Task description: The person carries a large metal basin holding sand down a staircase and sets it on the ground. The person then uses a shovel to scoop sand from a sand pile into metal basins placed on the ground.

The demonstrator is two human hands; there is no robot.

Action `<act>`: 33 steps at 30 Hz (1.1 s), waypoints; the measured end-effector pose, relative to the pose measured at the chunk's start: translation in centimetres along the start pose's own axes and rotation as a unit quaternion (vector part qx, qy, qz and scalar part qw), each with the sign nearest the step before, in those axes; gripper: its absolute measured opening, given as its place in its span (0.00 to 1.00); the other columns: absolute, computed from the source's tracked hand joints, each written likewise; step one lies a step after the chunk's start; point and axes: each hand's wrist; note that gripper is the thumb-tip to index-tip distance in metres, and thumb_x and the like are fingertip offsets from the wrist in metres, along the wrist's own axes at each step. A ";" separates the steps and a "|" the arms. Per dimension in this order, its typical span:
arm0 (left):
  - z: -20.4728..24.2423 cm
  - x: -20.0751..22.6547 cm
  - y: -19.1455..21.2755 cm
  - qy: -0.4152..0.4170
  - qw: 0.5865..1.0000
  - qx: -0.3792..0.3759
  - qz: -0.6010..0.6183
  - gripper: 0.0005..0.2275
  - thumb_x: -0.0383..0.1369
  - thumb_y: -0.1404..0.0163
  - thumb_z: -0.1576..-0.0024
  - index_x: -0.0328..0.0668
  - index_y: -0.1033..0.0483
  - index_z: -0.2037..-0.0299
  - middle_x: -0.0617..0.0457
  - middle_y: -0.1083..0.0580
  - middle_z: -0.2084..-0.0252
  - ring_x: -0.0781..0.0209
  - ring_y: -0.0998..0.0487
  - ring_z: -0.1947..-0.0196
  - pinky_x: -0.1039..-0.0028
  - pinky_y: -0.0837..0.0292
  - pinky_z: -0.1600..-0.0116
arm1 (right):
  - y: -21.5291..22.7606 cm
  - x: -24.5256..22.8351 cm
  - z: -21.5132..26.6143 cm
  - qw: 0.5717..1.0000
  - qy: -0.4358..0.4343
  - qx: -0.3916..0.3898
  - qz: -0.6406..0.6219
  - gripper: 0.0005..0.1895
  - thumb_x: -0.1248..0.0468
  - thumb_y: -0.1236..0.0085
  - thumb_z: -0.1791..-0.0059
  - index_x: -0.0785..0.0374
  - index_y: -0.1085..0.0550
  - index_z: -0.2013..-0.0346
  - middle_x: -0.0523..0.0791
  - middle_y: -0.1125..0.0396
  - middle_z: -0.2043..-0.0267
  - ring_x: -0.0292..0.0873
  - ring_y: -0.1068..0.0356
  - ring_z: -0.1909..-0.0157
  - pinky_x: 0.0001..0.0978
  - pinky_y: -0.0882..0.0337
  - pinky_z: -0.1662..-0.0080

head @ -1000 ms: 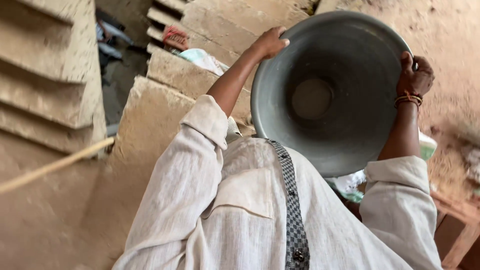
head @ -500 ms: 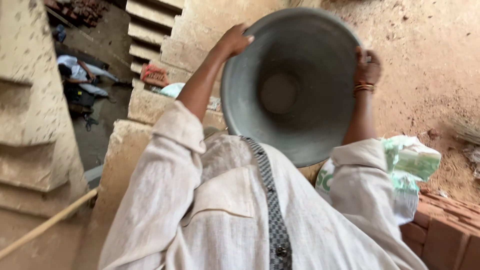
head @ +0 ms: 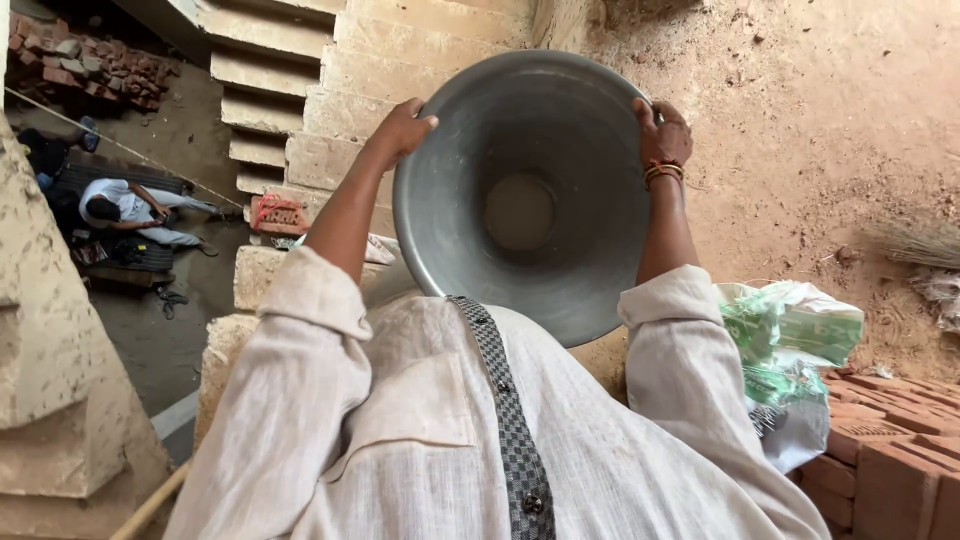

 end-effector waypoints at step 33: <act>-27.4 8.1 2.6 -0.109 0.952 0.084 -0.272 0.19 0.48 0.53 0.36 0.44 0.30 0.44 0.40 0.23 0.47 0.37 0.25 0.43 0.52 0.30 0.41 | -8.6 -12.5 -13.2 0.996 0.008 0.077 0.040 0.31 0.28 0.45 0.54 0.50 0.20 0.59 0.47 0.24 0.59 0.54 0.27 0.53 0.50 0.30 0.51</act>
Point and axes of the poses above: each hand's wrist, its own z-axis away from the middle knuckle, its own y-axis out of the back of the hand, x = y × z
